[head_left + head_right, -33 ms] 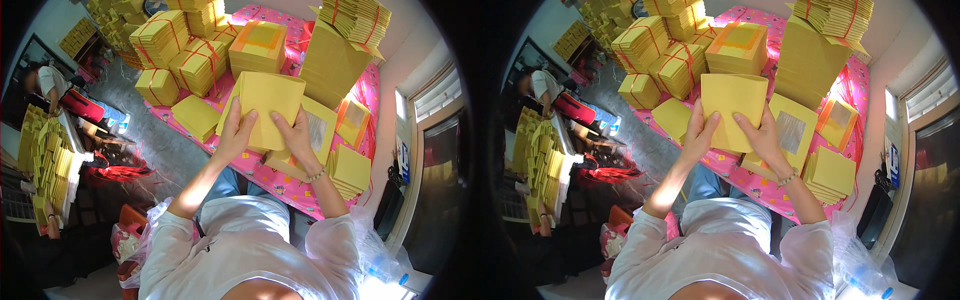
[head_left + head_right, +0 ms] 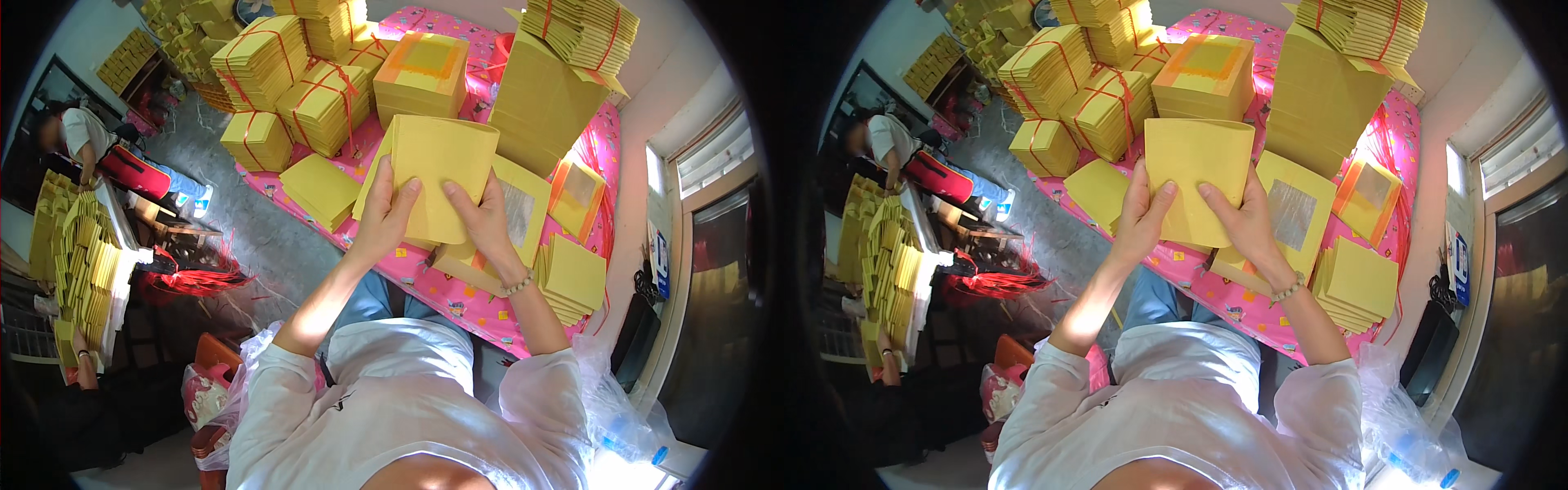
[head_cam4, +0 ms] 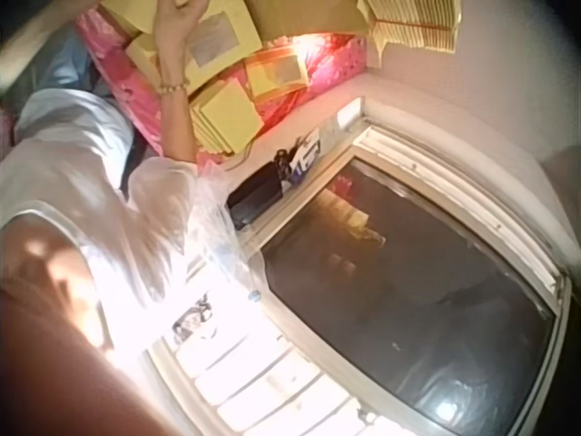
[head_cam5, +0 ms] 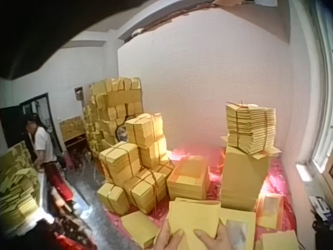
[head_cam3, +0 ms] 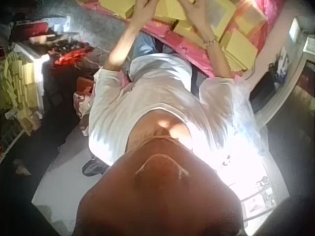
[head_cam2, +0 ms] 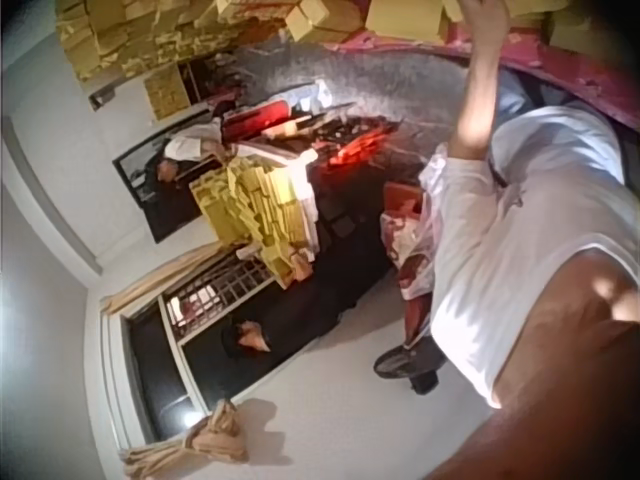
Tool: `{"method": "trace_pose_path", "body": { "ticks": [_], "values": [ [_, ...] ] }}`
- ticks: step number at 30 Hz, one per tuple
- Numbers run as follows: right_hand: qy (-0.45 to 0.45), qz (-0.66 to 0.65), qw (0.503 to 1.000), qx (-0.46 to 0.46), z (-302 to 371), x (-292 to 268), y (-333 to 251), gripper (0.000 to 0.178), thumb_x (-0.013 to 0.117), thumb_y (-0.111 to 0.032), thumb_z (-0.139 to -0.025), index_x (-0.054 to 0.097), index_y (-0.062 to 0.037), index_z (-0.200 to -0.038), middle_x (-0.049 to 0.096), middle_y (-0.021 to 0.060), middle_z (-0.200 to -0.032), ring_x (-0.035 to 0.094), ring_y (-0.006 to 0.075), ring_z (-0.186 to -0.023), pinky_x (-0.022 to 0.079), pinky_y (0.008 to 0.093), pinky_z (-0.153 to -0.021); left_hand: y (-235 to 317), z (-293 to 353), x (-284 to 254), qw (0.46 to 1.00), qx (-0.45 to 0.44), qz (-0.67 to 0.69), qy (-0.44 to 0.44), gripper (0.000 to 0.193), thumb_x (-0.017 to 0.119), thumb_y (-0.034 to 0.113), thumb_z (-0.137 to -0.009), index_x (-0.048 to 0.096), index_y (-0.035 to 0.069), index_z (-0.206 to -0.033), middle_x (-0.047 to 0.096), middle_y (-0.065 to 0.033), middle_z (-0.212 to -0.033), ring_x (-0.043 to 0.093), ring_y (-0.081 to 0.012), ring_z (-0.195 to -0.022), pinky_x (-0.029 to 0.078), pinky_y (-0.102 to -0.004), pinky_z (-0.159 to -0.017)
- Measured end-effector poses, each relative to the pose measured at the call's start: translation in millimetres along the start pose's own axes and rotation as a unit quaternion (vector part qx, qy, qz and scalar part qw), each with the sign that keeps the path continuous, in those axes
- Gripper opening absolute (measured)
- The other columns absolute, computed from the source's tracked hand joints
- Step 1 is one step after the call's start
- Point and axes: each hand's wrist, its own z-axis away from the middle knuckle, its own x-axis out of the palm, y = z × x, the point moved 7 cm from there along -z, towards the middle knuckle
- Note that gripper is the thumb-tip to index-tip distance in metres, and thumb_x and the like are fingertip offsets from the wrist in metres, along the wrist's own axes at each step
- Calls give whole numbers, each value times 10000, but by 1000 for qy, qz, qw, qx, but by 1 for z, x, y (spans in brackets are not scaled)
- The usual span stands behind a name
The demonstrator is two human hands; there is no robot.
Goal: The person repeatedly picks up yellow paper sheets from a stack on a table, folds them in half, and places them onto a separate pile. The process is continuous and repetitive throughout the clip, with the person handling the paper by hand without tools.
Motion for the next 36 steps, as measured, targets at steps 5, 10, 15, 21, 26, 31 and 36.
{"method": "trace_pose_path", "body": {
  "ticks": [5, 10, 15, 21, 26, 31, 36],
  "values": [
    [-4, 10, 1000, 11, -4, -3, 3, 441, 644, -71, -869, 449, -11, -1259, 585, 74, -1141, 571, 127, -1022, 489, 273, -850, -2, -1, 0, 999, -24, 23, -3, 358, 455, 83, -968, 365, -8, -1302, 484, -85, -1213, 454, -130, -1123, 377, -269, -957],
    [-10, 13, 999, 28, -7, -4, 2, 465, 657, -88, -865, 443, -5, -1269, 582, 85, -1153, 569, 131, -1030, 488, 274, -854, -4, -2, -1, 999, -26, 4, -28, 371, 452, 60, -965, 351, 12, -1319, 483, -82, -1248, 442, -126, -1166, 353, -273, -988],
    [-1, 43, 999, 27, -11, -6, 5, 456, 675, -112, -857, 470, 12, -1245, 601, 91, -1130, 587, 131, -997, 498, 276, -837, -12, -4, -2, 996, -56, 65, -12, 379, 471, 49, -951, 381, 15, -1317, 517, -86, -1254, 480, -139, -1175, 388, -287, -978],
    [-4, 26, 997, 74, -20, -4, 7, 373, 657, -146, -880, 519, 14, -1187, 628, 80, -1086, 612, 114, -929, 515, 265, -794, -28, -16, -9, 966, -216, 142, 0, 364, 502, 74, -937, 430, 12, -1288, 570, -94, -1204, 566, -164, -1094, 466, -308, -919],
    [-4, -13, 995, 103, -23, -3, 14, 371, 664, -168, -879, 532, 12, -1176, 632, 84, -1086, 619, 117, -923, 522, 267, -788, -23, -19, -7, 960, -247, 119, 56, 312, 506, 134, -956, 459, 15, -1241, 578, -94, -1185, 586, -168, -1059, 484, -308, -895],
    [-9, 0, 991, 133, -24, -4, 15, 365, 650, -189, -892, 539, 9, -1177, 633, 81, -1083, 622, 124, -925, 522, 264, -788, -32, -21, -8, 964, -228, 130, 44, 290, 506, 158, -964, 470, 21, -1217, 588, -90, -1165, 583, -160, -1058, 480, -311, -894],
    [-6, 15, 990, 138, -22, -7, 13, 402, 652, -236, -888, 537, 35, -1161, 642, 99, -1055, 623, 129, -914, 514, 272, -788, -25, -19, -6, 973, -189, 118, 50, 330, 506, 135, -959, 444, 19, -1261, 583, -80, -1183, 570, -158, -1077, 462, -310, -913]
  ]
}}
